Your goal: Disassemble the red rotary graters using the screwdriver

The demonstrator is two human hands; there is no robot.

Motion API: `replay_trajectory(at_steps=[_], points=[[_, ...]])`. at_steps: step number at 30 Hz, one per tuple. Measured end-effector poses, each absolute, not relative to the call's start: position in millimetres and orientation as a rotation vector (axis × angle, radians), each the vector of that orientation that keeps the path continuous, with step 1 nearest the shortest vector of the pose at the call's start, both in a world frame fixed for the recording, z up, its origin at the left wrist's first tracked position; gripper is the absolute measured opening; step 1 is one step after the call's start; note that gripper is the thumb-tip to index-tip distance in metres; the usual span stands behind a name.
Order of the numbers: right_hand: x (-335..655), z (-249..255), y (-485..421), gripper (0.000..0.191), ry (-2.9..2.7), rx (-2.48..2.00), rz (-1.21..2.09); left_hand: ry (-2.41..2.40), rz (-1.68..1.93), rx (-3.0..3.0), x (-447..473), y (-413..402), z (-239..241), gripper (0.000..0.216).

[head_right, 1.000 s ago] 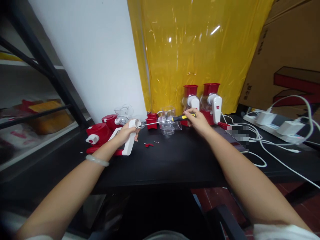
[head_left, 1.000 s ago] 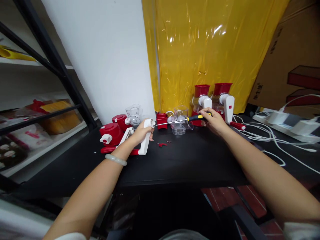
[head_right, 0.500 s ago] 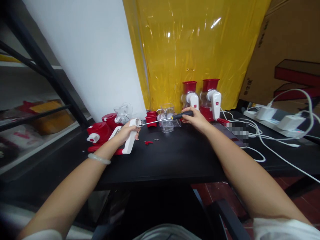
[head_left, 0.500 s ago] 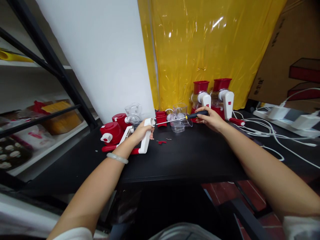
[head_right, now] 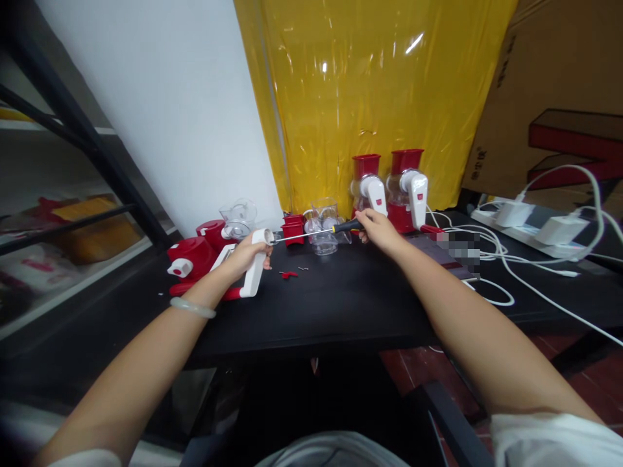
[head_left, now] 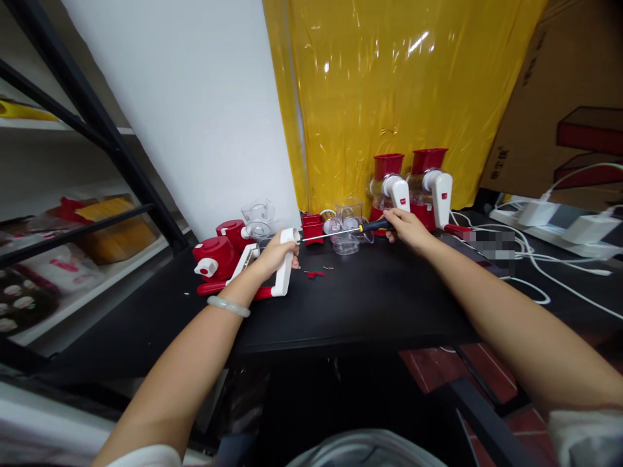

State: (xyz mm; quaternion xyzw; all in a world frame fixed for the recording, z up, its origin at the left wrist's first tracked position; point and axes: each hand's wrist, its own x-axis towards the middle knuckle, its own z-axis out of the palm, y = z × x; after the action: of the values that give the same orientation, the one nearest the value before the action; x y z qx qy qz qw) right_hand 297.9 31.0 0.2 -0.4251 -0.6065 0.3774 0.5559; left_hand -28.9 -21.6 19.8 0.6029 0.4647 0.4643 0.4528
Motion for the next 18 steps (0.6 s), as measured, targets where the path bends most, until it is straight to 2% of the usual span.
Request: replay_trajectory(at_steps=[7, 14, 18], points=[[289, -2, 29, 0.027, -1.241, -0.897, 1.092, 1.247, 1.158, 1.456, -26, -22, 18, 0.039], [287, -7, 31, 0.009, -1.188, -0.916, 1.137, 1.363, 1.203, 1.426, -15, -26, 15, 0.062], [285, -8, 32, 0.009, -1.106, -0.930, 1.112, 1.358, 1.194, 1.485, -10, -28, 14, 0.070]])
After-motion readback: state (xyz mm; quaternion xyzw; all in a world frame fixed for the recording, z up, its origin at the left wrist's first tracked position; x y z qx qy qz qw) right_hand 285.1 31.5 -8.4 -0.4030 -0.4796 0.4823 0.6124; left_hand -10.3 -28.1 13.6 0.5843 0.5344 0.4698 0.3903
